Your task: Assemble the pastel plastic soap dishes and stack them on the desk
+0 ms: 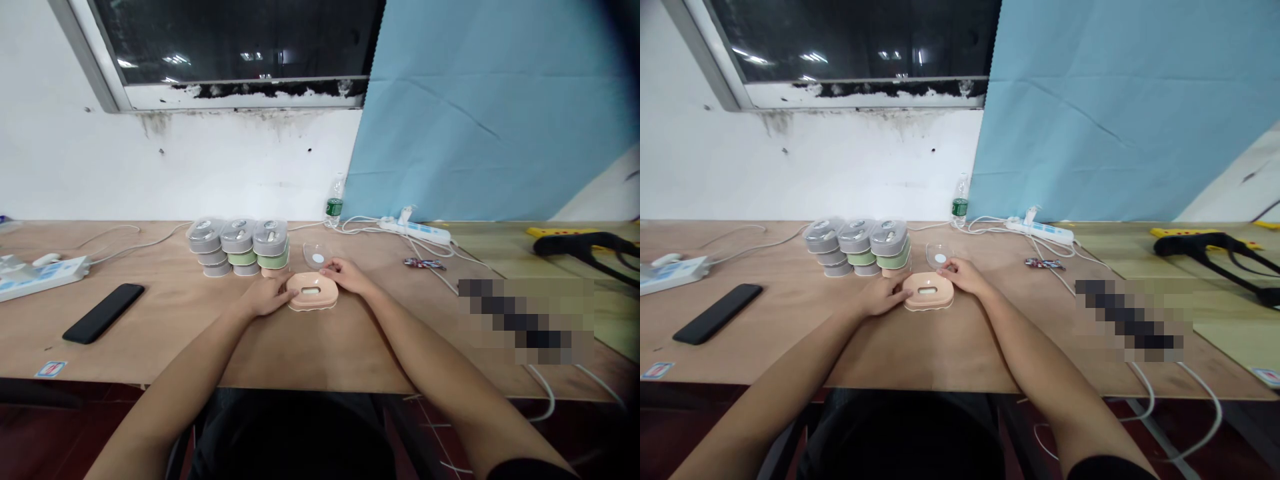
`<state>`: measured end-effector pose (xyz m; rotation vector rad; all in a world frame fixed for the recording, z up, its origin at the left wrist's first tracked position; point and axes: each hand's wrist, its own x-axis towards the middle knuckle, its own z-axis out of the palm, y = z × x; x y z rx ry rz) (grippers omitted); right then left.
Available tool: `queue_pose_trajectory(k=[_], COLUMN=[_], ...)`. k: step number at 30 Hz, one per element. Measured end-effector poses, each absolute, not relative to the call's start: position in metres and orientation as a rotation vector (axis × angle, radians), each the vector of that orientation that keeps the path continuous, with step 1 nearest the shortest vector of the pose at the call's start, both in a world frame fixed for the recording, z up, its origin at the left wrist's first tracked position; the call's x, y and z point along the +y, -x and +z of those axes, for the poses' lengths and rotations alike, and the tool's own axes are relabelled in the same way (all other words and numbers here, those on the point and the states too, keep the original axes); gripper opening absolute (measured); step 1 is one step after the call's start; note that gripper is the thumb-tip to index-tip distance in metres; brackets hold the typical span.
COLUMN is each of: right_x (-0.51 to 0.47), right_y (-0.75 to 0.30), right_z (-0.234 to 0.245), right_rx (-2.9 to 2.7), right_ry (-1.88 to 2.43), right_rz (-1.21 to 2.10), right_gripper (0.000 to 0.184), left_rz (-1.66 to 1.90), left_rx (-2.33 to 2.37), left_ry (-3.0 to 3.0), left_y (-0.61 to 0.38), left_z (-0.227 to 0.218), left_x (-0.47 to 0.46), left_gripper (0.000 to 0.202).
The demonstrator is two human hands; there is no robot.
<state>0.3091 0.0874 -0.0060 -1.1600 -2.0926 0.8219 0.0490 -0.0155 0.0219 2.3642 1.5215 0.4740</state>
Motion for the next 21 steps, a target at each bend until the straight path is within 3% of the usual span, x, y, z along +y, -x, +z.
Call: queue_pose_trajectory(k=[6,13,21], right_x=[0.085,0.091,0.097], right_y=[-0.303,-0.304,-0.303], right_z=[-0.009,-0.013,-0.015], right_rx=[-2.149,-2.092,-2.127], right_ry=[1.095,1.194,1.395], right_rz=[0.911,0.558,0.399], right_gripper=[0.043,0.046,0.025], left_rz=[0.433,0.455,0.527], left_rx=[1.588,1.661,1.783], left_ry=[-2.377,-2.376,-2.307], left_y=[-0.050,-0.045,-0.042], left_z=[0.018,0.018,0.017], left_x=[-0.013,-0.011,-0.009], left_gripper=[0.054,0.048,0.043])
